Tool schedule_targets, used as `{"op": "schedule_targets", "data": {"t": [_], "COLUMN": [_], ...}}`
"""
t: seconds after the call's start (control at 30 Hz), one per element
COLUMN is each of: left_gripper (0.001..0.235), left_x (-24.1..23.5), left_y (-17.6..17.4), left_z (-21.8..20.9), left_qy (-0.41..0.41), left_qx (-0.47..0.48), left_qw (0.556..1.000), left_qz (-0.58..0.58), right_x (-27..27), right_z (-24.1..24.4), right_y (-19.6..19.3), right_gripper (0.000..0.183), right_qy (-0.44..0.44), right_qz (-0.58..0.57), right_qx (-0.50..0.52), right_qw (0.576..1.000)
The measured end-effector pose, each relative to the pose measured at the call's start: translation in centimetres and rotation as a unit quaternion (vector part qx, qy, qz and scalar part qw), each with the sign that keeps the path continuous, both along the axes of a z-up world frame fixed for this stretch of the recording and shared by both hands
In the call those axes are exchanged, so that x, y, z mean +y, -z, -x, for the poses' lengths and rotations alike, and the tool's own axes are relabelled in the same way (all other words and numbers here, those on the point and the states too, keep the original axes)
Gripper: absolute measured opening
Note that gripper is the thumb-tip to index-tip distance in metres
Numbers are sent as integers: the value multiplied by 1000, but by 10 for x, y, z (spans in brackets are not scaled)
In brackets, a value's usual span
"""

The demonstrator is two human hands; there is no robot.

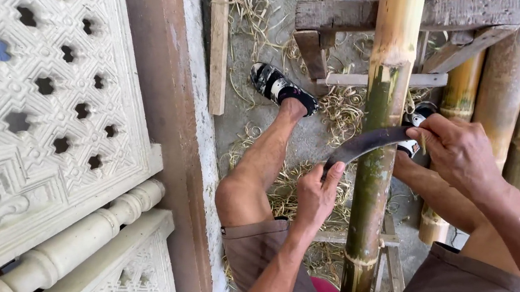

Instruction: Use a curved billhook knife to strip the outer bark and shave the surface of a bamboo pole.

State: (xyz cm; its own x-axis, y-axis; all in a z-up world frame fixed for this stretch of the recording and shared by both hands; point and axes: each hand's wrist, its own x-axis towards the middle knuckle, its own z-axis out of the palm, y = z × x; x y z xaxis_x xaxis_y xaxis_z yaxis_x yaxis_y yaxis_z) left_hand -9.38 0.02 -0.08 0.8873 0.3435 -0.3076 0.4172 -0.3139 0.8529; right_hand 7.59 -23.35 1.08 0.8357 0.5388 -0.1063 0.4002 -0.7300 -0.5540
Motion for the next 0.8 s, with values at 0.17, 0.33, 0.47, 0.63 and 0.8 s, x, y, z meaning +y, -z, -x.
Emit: {"op": "schedule_targets", "data": {"t": [0.17,0.33,0.47,0.63,0.8], "left_gripper": [55,52,55,52,56], "left_x": [16,26,31,34,30], "left_y": [-18,-8,-3,-22,-37], "left_z": [-76,-183,-194,-170,-184], "left_qy": [29,94,128,152,164], "left_qx": [-32,-3,-35,34,-37], "left_qw": [994,975,954,963,942], "left_qz": [-98,-202,-268,-218,-291], "right_x": [16,32,39,36,41], "right_z": [-54,-113,-111,-82,-78], "right_y": [10,11,30,40,31], "right_gripper": [30,39,40,33,32], "right_qy": [-12,72,176,160,178], "right_qz": [-24,-65,-3,-113,-172], "right_qx": [4,19,69,74,31], "right_qw": [1000,995,982,978,968]}}
